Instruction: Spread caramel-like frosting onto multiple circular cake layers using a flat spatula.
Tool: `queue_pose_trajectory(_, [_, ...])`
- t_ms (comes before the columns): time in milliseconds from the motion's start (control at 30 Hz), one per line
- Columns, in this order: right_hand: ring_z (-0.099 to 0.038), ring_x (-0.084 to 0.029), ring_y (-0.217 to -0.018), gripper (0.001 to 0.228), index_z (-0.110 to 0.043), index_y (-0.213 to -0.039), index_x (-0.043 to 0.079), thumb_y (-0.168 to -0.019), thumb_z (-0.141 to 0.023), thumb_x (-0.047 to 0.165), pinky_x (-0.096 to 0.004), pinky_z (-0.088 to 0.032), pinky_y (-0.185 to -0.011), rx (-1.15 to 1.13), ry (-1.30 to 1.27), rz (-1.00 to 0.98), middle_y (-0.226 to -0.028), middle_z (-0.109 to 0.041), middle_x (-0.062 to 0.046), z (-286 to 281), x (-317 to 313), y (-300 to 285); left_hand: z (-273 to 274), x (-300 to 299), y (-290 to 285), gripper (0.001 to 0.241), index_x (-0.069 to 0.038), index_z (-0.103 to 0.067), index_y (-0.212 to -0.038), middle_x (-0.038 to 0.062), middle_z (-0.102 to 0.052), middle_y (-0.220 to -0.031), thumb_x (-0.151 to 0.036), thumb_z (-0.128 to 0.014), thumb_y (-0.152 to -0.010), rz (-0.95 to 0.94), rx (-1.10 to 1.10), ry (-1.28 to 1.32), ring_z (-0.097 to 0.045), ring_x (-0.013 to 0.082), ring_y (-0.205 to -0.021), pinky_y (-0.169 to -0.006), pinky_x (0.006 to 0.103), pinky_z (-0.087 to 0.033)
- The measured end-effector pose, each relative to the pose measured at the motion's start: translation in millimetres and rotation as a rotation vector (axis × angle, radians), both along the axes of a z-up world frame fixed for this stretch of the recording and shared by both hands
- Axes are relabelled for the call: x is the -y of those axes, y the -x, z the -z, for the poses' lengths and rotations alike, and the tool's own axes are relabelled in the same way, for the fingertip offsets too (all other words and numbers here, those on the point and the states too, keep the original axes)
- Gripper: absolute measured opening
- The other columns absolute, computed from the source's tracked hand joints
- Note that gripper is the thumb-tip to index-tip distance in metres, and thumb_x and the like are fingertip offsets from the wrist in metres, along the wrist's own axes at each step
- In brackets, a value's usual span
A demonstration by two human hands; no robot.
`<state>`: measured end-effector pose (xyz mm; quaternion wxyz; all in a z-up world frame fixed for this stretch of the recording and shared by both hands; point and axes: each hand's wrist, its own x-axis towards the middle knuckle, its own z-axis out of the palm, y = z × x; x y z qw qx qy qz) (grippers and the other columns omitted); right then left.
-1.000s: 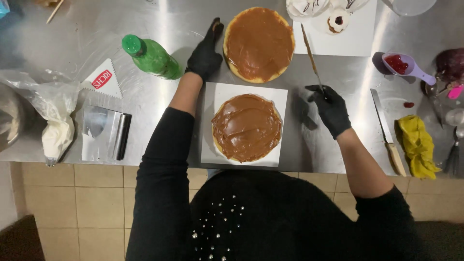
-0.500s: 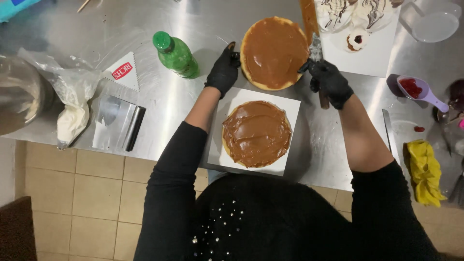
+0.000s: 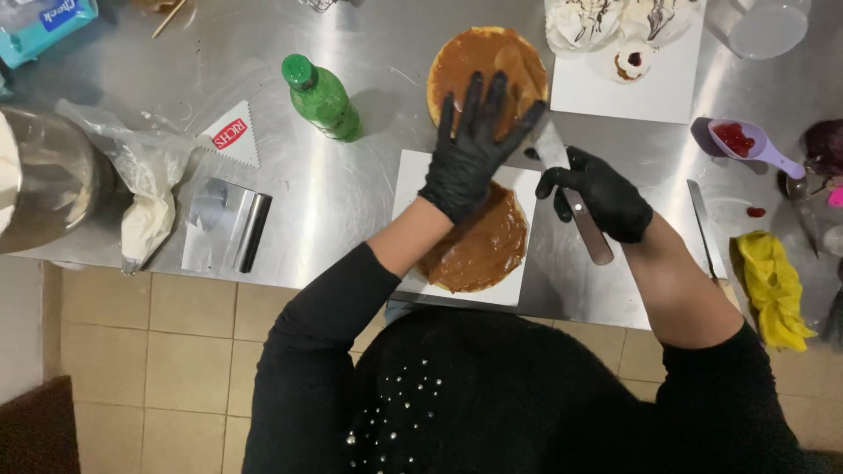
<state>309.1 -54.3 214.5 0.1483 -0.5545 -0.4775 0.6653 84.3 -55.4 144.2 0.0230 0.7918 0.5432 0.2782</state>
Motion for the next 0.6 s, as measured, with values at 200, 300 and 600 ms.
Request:
queue_pose_trajectory(200, [-0.045, -0.012, -0.046, 0.038, -0.055, -0.133, 0.000, -0.097, -0.052, 0.012, -0.027, -0.036, -0.042, -0.026, 0.103, 0.106, -0.068, -0.052, -0.003, -26, 32, 18, 55, -17, -22, 0.074, -0.038, -0.023, -0.168, 0.020, -0.018, -0.172, -0.011, -0.056, -0.107, 0.092, -0.054, -0.173, -0.021, 0.0387, -0.160, -0.125, 0.0685, -0.013])
queue_pose_trajectory(300, [-0.041, -0.011, -0.044, 0.045, -0.055, -0.140, 0.003, -0.096, -0.051, 0.012, -0.026, -0.034, -0.040, -0.028, 0.063, 0.089, -0.064, -0.048, -0.002, -36, 46, 18, 46, -15, -15, 0.082, -0.042, -0.025, -0.167, 0.016, -0.018, -0.172, -0.002, -0.056, -0.102, 0.030, -0.262, -0.147, -0.021, 0.0339, -0.160, -0.126, 0.0662, -0.013])
queue_pose_trajectory(600, [-0.040, -0.010, -0.041, 0.051, -0.050, -0.146, 0.002, -0.096, -0.049, 0.011, -0.026, -0.036, -0.038, -0.078, -0.002, -0.003, -0.061, -0.046, -0.002, -52, 66, 17, 45, -25, 6, 0.083, -0.038, -0.026, -0.166, 0.015, -0.017, -0.172, 0.000, -0.056, -0.098, 0.073, -0.258, -0.079, -0.017, 0.0353, -0.160, -0.127, 0.0659, -0.012])
